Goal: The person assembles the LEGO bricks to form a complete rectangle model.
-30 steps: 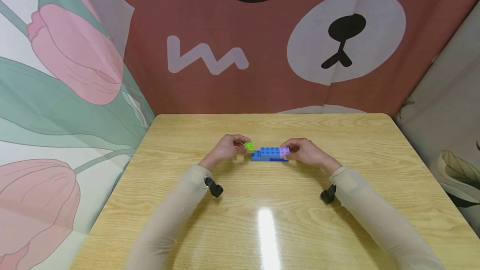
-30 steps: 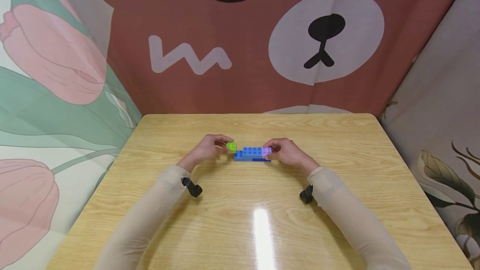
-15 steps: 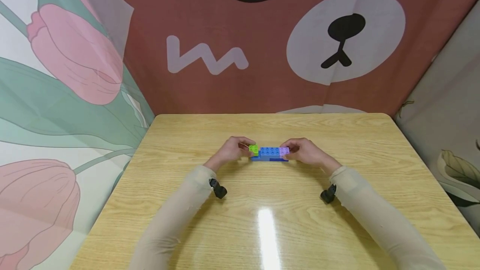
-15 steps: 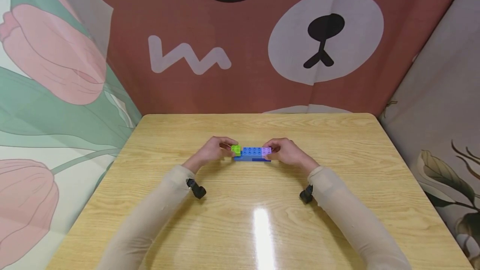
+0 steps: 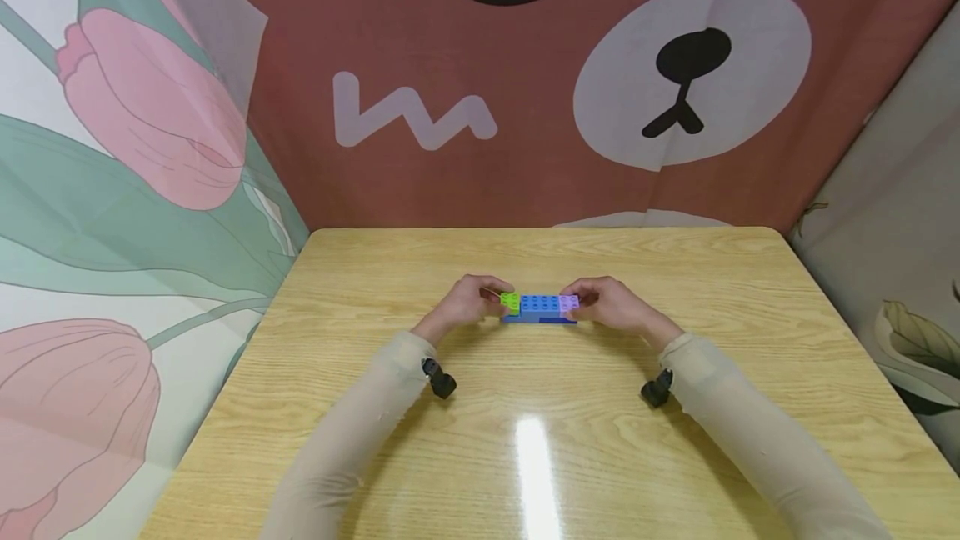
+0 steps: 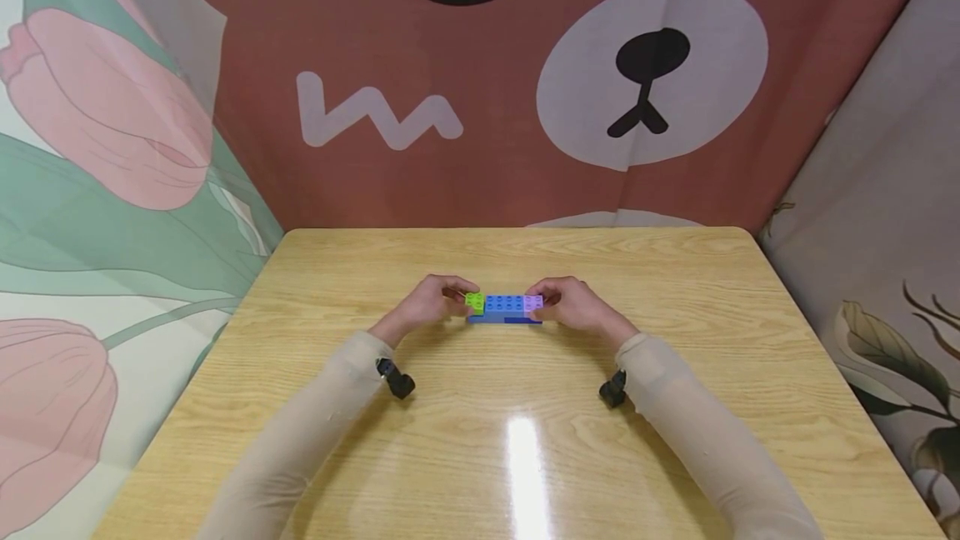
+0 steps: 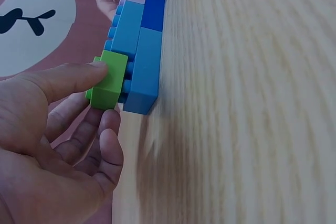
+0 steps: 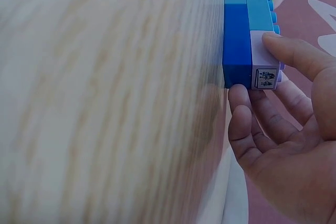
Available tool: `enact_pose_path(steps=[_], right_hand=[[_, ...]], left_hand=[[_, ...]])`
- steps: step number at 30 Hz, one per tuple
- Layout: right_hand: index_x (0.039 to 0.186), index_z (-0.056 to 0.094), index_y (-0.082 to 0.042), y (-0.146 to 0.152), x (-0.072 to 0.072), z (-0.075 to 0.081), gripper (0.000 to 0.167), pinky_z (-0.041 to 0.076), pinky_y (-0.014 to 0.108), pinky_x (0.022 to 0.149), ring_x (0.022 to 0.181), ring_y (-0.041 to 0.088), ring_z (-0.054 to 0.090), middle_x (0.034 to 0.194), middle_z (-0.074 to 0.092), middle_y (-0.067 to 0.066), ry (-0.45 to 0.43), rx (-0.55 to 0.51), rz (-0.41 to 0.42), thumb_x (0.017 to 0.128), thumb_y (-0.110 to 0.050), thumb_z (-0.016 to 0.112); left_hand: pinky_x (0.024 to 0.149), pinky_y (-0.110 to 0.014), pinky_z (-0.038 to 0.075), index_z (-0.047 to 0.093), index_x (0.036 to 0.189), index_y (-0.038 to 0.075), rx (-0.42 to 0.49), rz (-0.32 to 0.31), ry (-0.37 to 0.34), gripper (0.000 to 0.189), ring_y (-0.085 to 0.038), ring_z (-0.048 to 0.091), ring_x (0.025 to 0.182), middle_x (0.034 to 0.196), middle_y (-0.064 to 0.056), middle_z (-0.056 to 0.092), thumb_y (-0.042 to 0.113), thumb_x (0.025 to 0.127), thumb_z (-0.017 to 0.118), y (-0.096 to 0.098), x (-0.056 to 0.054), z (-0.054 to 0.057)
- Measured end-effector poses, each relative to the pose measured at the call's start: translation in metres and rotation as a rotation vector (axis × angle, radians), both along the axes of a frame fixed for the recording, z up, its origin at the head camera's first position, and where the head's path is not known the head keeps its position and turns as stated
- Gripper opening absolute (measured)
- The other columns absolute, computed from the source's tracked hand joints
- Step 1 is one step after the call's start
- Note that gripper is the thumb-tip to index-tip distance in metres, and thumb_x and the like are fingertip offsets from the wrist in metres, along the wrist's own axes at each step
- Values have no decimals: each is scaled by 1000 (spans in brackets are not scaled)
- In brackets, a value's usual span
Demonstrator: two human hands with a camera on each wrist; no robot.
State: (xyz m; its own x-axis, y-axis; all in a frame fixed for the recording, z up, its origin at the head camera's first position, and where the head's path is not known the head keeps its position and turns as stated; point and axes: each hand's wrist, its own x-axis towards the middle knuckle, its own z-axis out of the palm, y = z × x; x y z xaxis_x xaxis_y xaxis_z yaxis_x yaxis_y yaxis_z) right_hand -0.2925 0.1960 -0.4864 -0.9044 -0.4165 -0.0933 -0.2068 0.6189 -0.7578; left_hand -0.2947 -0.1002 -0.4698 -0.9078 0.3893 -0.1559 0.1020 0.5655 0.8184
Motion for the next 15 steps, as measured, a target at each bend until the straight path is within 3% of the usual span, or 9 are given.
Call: enact_pose_path(steps=[8, 15], right_hand=[[116, 71, -18, 0, 0, 1, 28, 47, 30, 70, 88, 20, 55, 107, 71, 4, -1, 0, 1, 89, -20, 77], [116, 71, -18, 0, 0, 1, 28, 46, 30, 72, 89, 20, 54, 107, 70, 5, -2, 1, 6, 89, -21, 77]], left_hand=[[70, -26, 52, 72, 121, 23, 15, 2, 15, 35, -16, 62, 100, 111, -2, 68, 20, 87, 79, 1, 1, -4], [68, -27, 54, 72, 121, 24, 17, 3, 28, 33, -15, 63, 99, 115, 0, 69, 20, 89, 77, 0, 2, -8]])
